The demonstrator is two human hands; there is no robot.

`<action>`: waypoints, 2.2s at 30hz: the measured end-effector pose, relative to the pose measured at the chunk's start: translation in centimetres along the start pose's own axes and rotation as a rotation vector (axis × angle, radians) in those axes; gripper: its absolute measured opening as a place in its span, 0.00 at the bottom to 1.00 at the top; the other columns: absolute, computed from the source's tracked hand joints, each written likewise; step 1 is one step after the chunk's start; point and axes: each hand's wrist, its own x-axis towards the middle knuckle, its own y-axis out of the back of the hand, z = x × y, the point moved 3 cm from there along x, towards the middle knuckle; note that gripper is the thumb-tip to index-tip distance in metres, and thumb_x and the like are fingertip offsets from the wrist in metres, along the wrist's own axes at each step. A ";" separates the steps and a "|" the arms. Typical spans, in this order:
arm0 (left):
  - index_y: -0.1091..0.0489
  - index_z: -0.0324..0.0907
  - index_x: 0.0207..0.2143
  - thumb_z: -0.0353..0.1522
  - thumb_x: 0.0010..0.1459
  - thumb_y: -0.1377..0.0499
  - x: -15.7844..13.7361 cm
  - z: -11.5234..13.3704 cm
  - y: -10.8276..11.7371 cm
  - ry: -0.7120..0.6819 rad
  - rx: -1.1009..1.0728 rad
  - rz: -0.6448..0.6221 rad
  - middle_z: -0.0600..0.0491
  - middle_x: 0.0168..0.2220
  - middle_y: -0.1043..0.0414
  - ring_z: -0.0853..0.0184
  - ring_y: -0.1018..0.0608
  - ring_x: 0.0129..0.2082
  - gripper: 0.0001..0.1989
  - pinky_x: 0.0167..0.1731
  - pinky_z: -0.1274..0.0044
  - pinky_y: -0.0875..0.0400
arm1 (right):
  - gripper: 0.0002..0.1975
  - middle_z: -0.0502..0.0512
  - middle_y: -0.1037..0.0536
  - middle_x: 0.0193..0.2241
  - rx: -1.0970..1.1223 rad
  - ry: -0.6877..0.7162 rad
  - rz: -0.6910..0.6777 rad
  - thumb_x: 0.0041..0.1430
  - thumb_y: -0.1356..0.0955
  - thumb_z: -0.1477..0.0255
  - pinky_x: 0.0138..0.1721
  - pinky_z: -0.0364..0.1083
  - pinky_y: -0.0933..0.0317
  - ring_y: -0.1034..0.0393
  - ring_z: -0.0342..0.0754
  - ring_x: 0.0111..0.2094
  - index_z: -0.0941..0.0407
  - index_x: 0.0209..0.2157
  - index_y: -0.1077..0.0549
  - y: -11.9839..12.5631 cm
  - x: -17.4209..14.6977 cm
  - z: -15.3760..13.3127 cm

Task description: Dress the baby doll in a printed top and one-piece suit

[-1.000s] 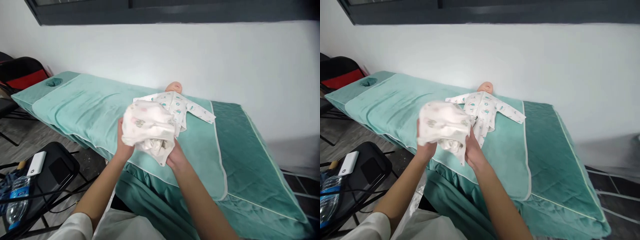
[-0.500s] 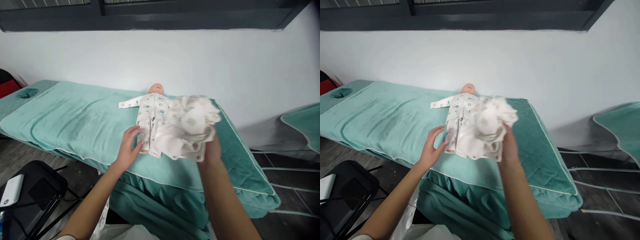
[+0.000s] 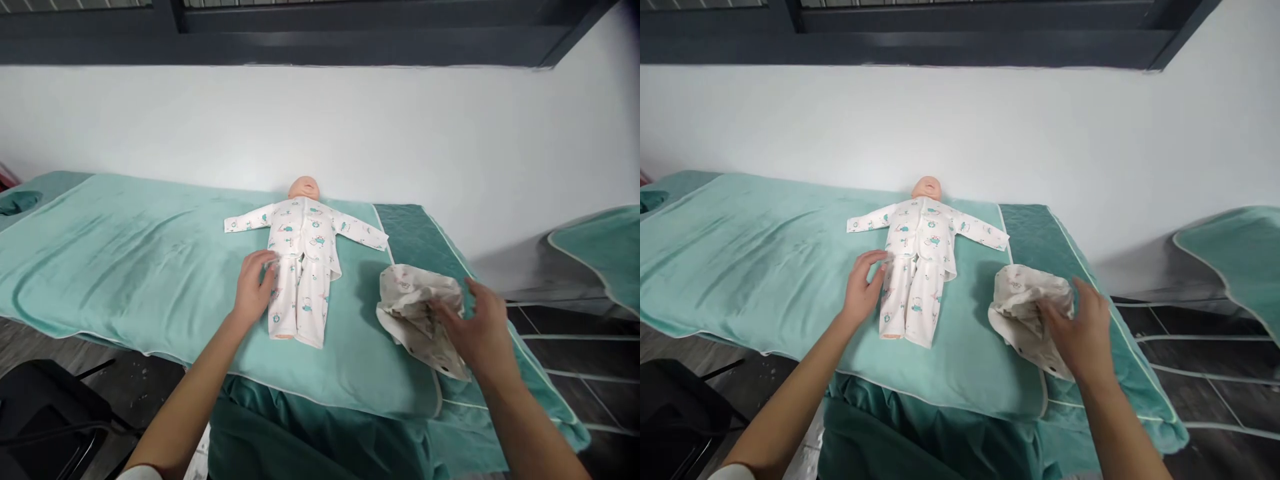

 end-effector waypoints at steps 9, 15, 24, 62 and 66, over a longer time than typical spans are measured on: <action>0.25 0.42 0.52 0.29 0.66 0.45 14.5 -1.8 -8.7 -0.024 0.016 -0.154 0.45 0.55 0.23 0.59 0.25 0.59 0.15 0.64 0.63 0.32 | 0.21 0.60 0.29 0.60 0.519 -0.040 -0.184 0.64 0.32 0.63 0.63 0.63 0.38 0.35 0.57 0.64 0.49 0.58 0.32 -12.6 6.5 -15.4; 0.24 0.43 0.56 0.30 0.69 0.51 18.1 -4.3 -12.0 0.046 0.123 -0.317 0.46 0.61 0.26 0.57 0.27 0.63 0.20 0.66 0.61 0.34 | 0.18 0.61 0.24 0.55 0.579 -0.160 -0.374 0.61 0.33 0.65 0.66 0.62 0.42 0.33 0.57 0.60 0.53 0.52 0.27 -23.5 11.0 -16.2; 0.25 0.44 0.58 0.34 0.71 0.50 17.3 -4.6 -11.8 0.091 0.130 -0.290 0.47 0.63 0.27 0.57 0.28 0.64 0.20 0.67 0.61 0.35 | 0.20 0.57 0.28 0.64 0.612 -0.110 -0.503 0.67 0.35 0.59 0.70 0.63 0.47 0.39 0.56 0.67 0.49 0.56 0.25 -24.0 10.5 -15.2; 0.25 0.47 0.59 0.34 0.72 0.52 17.3 -4.7 -11.9 0.119 0.149 -0.337 0.49 0.65 0.30 0.58 0.32 0.68 0.21 0.69 0.61 0.39 | 0.24 0.59 0.27 0.62 0.615 -0.200 -0.476 0.65 0.34 0.61 0.68 0.62 0.43 0.36 0.58 0.65 0.51 0.61 0.29 -24.4 10.3 -15.2; 0.25 0.49 0.59 0.34 0.72 0.52 17.3 -4.6 -11.9 0.104 0.168 -0.351 0.50 0.66 0.31 0.57 0.34 0.69 0.21 0.70 0.58 0.40 | 0.26 0.59 0.28 0.64 0.617 -0.196 -0.487 0.65 0.34 0.61 0.68 0.64 0.43 0.39 0.59 0.67 0.51 0.62 0.31 -24.4 10.3 -15.2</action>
